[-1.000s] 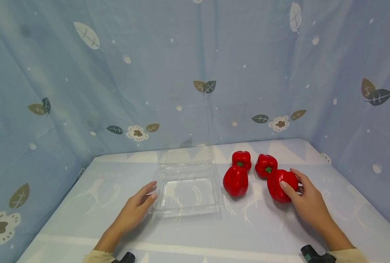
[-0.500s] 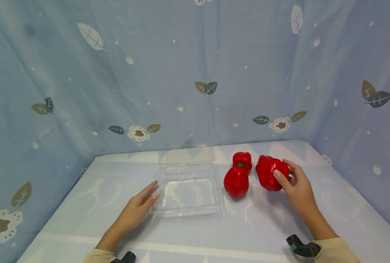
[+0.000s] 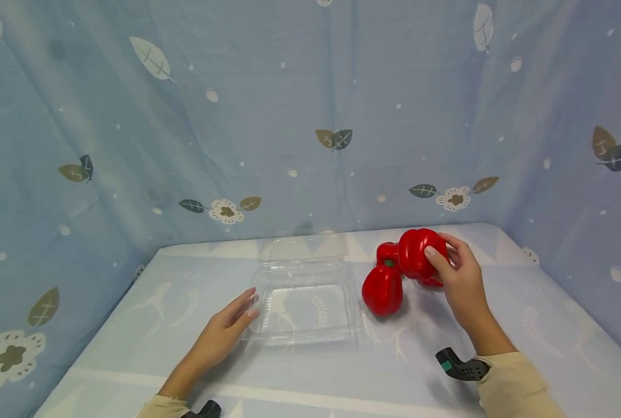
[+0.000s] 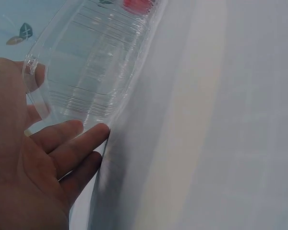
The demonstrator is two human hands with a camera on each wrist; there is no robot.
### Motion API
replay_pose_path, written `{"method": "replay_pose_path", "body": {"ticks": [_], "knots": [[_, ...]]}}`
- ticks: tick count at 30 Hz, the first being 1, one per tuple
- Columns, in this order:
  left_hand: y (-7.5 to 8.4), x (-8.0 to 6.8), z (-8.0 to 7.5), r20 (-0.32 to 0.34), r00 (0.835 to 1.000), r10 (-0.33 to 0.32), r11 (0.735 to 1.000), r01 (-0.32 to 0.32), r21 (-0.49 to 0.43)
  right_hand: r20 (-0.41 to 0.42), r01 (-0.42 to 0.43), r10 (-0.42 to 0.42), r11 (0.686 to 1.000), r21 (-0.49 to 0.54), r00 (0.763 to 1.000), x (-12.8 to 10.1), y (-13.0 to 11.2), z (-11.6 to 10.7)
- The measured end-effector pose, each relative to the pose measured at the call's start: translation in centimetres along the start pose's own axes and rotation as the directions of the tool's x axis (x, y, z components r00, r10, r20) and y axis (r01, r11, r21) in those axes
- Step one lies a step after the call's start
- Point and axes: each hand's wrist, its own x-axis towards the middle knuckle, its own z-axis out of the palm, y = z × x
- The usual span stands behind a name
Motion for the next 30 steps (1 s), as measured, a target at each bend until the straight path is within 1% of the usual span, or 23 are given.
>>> {"method": "replay_pose_path", "body": {"ticks": [2, 5, 7, 9, 10, 14, 15, 17, 18, 23, 26, 30], "knots": [[0.1, -0.1, -0.1, -0.005, 1.000, -0.001, 1.000, 0.001, -0.008, 0.013, 0.001, -0.001, 0.999, 0.038, 1.000, 0.2, -0.3, 0.4], [0.1, -0.1, -0.2, -0.004, 1.000, 0.008, 1.000, -0.008, -0.011, 0.039, -0.029, 0.022, 0.985, 0.171, 0.999, 0.3, -0.8, 0.8], [0.1, -0.1, -0.2, 0.002, 1.000, -0.001, 1.000, 0.001, -0.017, 0.055, -0.040, 0.026, 0.964, 0.263, 0.998, 0.3, -1.1, 1.1], [0.0, -0.2, -0.2, 0.007, 1.000, 0.009, 1.000, -0.008, -0.015, 0.074, -0.051, 0.026, 0.932, 0.360, 0.997, 0.2, -1.5, 1.3], [0.1, -0.1, -0.2, 0.009, 1.000, 0.006, 1.000, -0.006, -0.020, 0.081, -0.051, 0.021, 0.918, 0.392, 0.996, 0.2, -1.6, 1.4], [-0.1, -0.1, -0.1, 0.010, 1.000, 0.025, 0.999, -0.024, -0.029, 0.111, -0.062, 0.016, 0.904, 0.423, 0.994, 0.2, -2.1, 1.9], [-0.1, -0.1, -0.1, 0.009, 1.000, 0.028, 0.999, -0.027, -0.031, 0.119, -0.067, 0.019, 0.906, 0.418, 0.993, 0.3, -2.2, 2.1], [-0.1, -0.1, 0.0, 0.007, 1.000, 0.013, 0.999, -0.013, -0.031, 0.137, -0.080, 0.026, 0.912, 0.403, 0.990, 0.3, -2.3, 2.4], [-0.1, -0.1, 0.0, 0.007, 1.000, 0.006, 1.000, -0.006, -0.030, 0.148, -0.087, 0.028, 0.910, 0.406, 0.989, 0.3, -2.4, 2.5], [-0.3, 0.0, 0.0, 0.001, 1.000, 0.015, 0.999, -0.015, -0.028, 0.218, -0.117, 0.030, 0.910, 0.398, 0.975, 0.2, -2.9, 2.9], [-0.3, 0.0, 0.0, 0.000, 1.000, 0.025, 0.999, -0.025, -0.030, 0.235, -0.106, 0.011, 0.912, 0.396, 0.972, 0.1, -3.2, 3.3], [-0.2, 0.0, 0.0, -0.002, 1.000, 0.021, 0.999, -0.021, -0.033, 0.231, -0.081, -0.011, 0.919, 0.387, 0.973, 0.0, -3.4, 4.0]]}}
